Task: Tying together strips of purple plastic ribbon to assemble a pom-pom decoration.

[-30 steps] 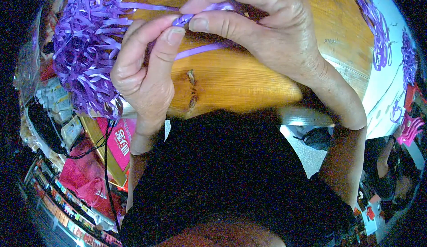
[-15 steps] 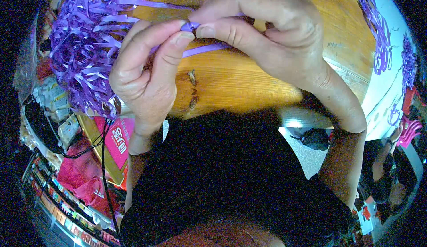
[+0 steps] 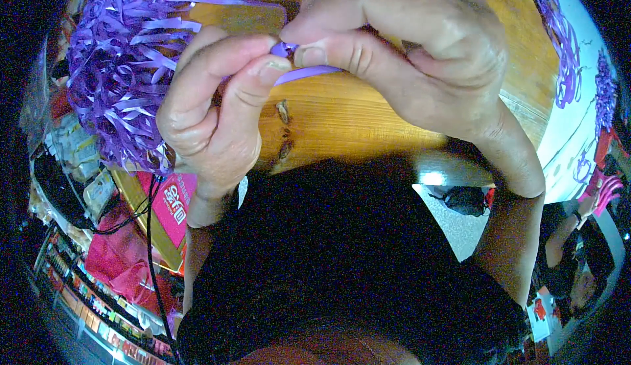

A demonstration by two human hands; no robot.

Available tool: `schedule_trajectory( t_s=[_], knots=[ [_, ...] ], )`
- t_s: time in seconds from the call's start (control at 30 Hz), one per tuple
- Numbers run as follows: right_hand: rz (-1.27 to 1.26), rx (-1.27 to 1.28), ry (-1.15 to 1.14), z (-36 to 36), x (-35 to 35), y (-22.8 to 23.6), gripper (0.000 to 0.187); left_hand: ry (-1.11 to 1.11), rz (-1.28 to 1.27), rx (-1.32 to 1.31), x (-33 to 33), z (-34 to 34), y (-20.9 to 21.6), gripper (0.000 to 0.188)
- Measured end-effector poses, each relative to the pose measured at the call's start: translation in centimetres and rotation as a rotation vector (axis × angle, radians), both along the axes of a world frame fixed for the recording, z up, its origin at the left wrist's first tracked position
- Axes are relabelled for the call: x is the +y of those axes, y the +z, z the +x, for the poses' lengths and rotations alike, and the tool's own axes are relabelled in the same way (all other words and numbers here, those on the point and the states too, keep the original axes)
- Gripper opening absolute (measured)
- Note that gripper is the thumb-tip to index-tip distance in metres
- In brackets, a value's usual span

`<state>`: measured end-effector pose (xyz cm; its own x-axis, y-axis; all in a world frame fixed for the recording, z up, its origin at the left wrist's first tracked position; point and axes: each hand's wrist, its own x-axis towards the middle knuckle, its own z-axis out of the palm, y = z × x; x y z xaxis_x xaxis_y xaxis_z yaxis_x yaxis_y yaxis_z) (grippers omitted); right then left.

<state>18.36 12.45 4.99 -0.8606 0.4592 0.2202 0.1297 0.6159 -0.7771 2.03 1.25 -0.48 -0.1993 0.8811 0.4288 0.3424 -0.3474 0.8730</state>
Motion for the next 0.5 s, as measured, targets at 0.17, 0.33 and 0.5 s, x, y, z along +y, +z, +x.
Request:
schedule_trajectory(
  t_s=[0.17,0.33,0.5],
  knots=[
    [0.073,0.071,-0.025,-0.15,-0.6,0.1,0.014,-0.038,-0.026,-0.037,0.21,0.12,-0.05,0.016],
    [0.153,0.116,-0.037,-0.54,-0.98,-0.08,0.015,-0.036,0.037,0.018,0.28,0.12,-0.31,0.017],
    [0.122,-0.046,0.061,-0.84,-0.12,0.63,0.024,-0.004,-0.021,0.006,-0.11,0.04,-0.42,0.016]
  ],
)
